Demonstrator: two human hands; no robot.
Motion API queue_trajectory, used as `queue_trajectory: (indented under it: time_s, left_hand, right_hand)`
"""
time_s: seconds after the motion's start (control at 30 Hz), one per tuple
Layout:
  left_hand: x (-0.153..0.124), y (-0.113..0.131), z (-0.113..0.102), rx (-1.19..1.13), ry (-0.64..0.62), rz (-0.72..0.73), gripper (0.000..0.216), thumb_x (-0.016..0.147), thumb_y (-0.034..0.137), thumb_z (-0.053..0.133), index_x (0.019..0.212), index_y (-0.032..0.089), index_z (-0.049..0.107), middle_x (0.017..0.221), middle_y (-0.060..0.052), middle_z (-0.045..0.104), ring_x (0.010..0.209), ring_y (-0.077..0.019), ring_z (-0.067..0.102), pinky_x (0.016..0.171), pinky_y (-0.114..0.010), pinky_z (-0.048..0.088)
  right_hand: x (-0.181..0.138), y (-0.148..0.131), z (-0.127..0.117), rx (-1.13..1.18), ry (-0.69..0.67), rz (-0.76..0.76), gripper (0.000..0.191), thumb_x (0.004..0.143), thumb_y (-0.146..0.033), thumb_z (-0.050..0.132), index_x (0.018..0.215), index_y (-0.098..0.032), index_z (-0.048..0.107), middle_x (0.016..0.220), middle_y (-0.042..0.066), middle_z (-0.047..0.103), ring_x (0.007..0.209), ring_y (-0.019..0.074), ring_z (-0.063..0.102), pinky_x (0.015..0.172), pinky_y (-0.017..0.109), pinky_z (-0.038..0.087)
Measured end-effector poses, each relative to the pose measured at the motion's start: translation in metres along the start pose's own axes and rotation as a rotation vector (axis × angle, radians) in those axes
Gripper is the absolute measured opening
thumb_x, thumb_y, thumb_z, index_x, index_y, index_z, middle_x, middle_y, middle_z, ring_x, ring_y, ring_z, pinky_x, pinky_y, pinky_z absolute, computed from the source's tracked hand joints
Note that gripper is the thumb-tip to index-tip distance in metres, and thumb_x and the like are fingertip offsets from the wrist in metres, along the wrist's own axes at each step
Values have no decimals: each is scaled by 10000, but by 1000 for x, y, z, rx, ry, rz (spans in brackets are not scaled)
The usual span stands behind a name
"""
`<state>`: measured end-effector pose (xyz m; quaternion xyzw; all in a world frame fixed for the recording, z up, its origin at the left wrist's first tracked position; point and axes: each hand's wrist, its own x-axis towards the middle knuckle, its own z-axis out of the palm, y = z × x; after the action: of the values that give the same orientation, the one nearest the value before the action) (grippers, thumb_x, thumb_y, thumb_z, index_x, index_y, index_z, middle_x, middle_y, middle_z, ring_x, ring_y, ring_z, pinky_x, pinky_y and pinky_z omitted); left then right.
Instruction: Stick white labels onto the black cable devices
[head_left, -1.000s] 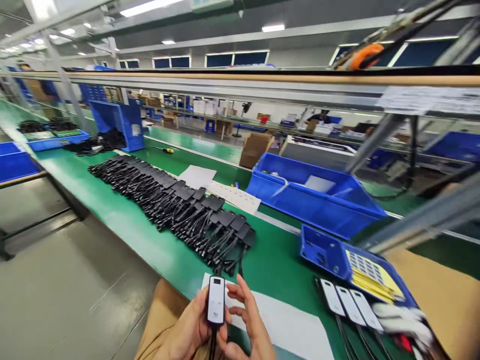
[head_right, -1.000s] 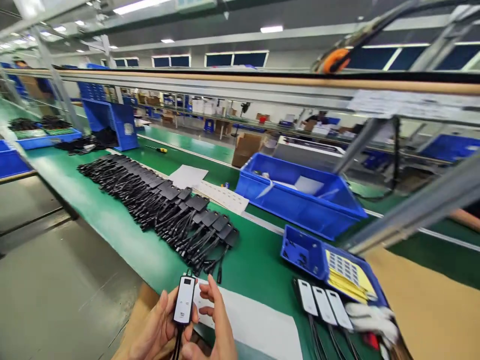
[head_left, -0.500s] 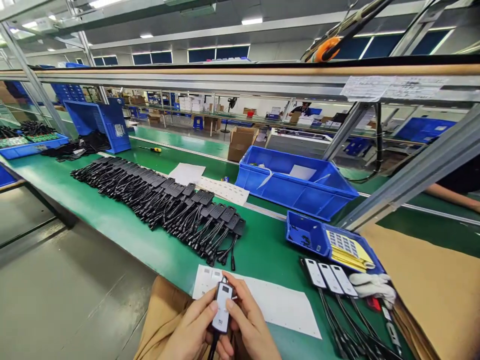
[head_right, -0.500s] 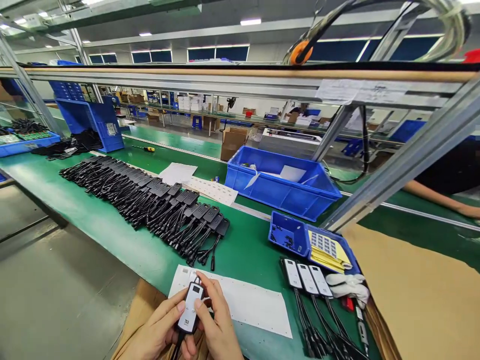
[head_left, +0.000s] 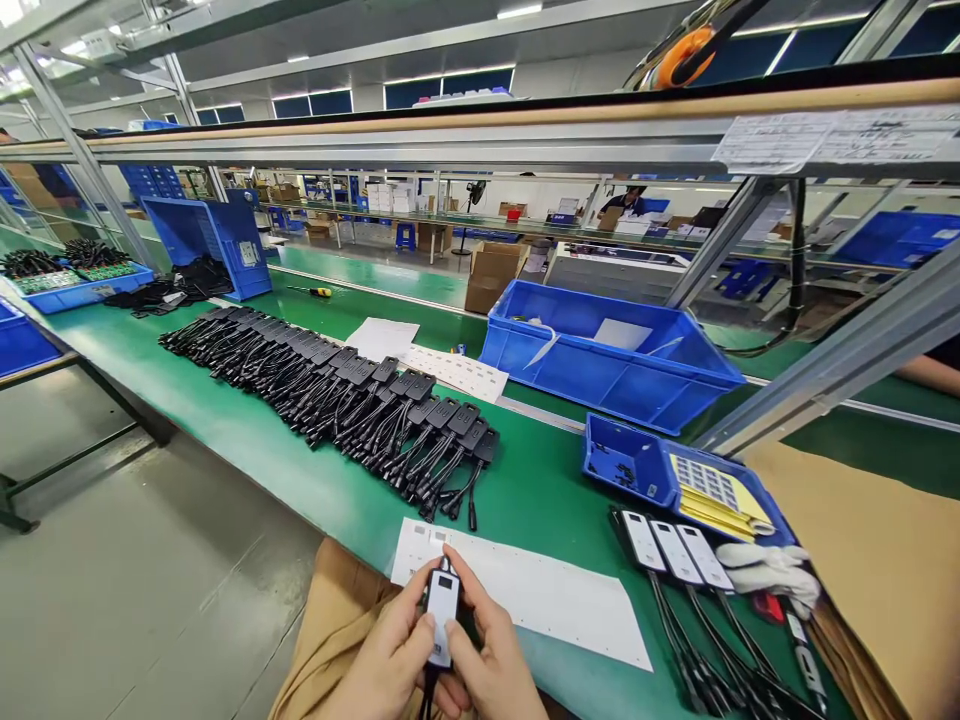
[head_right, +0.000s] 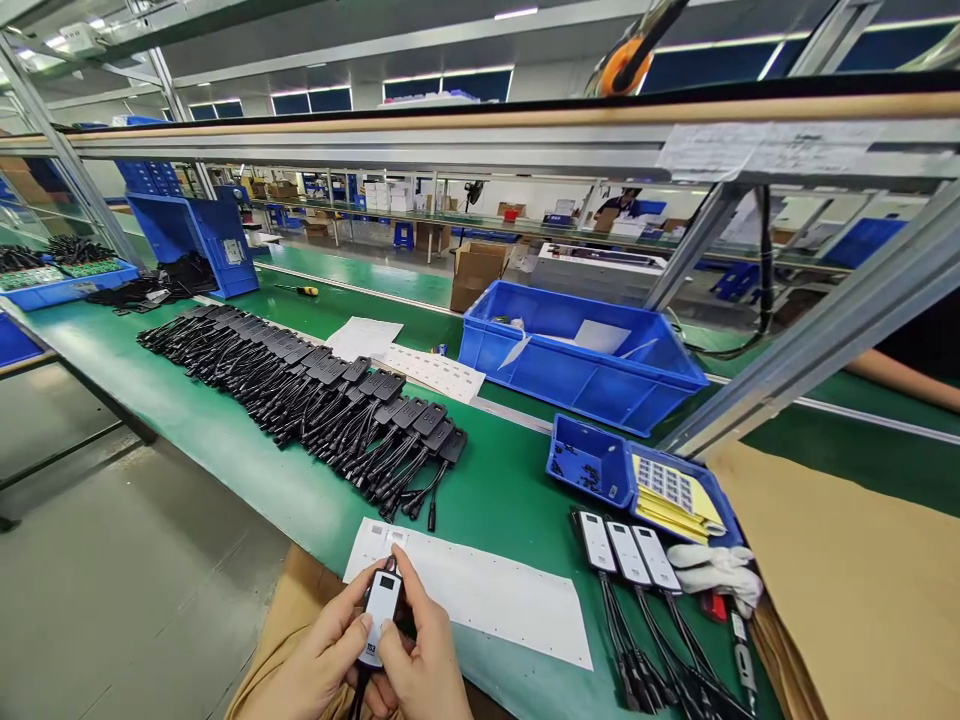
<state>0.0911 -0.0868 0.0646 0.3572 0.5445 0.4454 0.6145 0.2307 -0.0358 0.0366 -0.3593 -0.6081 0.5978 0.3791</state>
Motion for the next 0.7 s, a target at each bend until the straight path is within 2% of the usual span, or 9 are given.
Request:
queue_trajectory:
  time_s: [0.07, 0.13, 0.2, 0.23, 0.3, 0.37, 0.43, 0.53, 0.7]
  left_hand:
    - [1, -2, 2, 15, 19, 54, 741, 834, 562, 548, 1442, 174, 379, 1298, -124, 564, 941, -233, 597, 803, -313, 493]
    - [3, -6, 3, 14, 37, 87, 717, 839, 547, 553, 1430, 171, 401, 1294, -114, 572, 1178, -283, 506, 948, -334, 442]
    - [5, -10, 3, -6, 64, 91, 671, 834, 515, 583, 1404, 190, 446, 1315, -98, 566, 1298, -292, 407, 1018, -335, 396]
    - [6, -11, 4, -41, 77, 75, 654, 825, 498, 605, 1390, 201, 467, 1336, -93, 554, 1303, -291, 409, 1014, -329, 403]
    - [8, -11, 5, -187, 70, -4, 688, 802, 479, 632, 1405, 209, 441, 1342, -114, 550, 1198, -301, 526, 903, -345, 487]
    - [10, -6, 5, -378, 18, -93, 790, 793, 450, 630, 1465, 178, 318, 1223, -168, 621, 952, -303, 661, 711, -365, 540]
    - [12, 2, 2, -511, -21, -110, 871, 789, 377, 631, 1496, 126, 189, 1075, -191, 679, 765, -285, 692, 628, -367, 537]
    - [15, 14, -13, -561, 31, -51, 938, 764, 267, 671, 1499, 91, 115, 1063, -202, 685, 748, -256, 692, 685, -357, 544]
    - [15, 26, -50, -509, 223, 53, 965, 775, 209, 689, 1505, 118, 63, 1180, -204, 647, 885, -252, 683, 844, -374, 529]
  right_hand:
    - [-1, 3, 0, -22, 7, -16, 609, 823, -244, 582, 1417, -207, 453, 889, 52, 707, 727, 193, 641, 629, 250, 547]
    - [-2, 5, -1, -39, 12, -33, 608, 840, -240, 563, 1431, -191, 429, 872, 53, 704, 630, 167, 611, 562, 231, 529]
    - [-1, 6, -2, -66, -7, -48, 606, 862, -251, 549, 1446, -182, 403, 858, 53, 703, 558, 147, 577, 532, 226, 514]
    - [-1, 6, -3, -83, -19, -52, 604, 876, -267, 544, 1454, -184, 389, 863, 53, 703, 548, 143, 572, 537, 229, 515]
    - [1, 4, -6, -102, -34, -54, 602, 911, -324, 524, 1473, -198, 350, 907, 58, 703, 601, 153, 608, 586, 244, 533]
    - [2, 1, -11, -97, -32, -61, 588, 944, -389, 488, 1481, -217, 325, 966, 62, 697, 728, 176, 654, 679, 268, 551]
    - [3, 0, -19, -102, 3, -71, 560, 959, -429, 464, 1469, -229, 348, 989, 63, 695, 846, 190, 668, 776, 285, 548]
    - [2, 9, -34, -181, 103, -58, 510, 940, -448, 507, 1394, -220, 464, 954, 63, 705, 866, 192, 673, 793, 258, 544]
    - [-3, 38, -43, -275, 226, -88, 456, 889, -498, 568, 1218, -188, 625, 848, 53, 704, 751, 179, 672, 708, 206, 543]
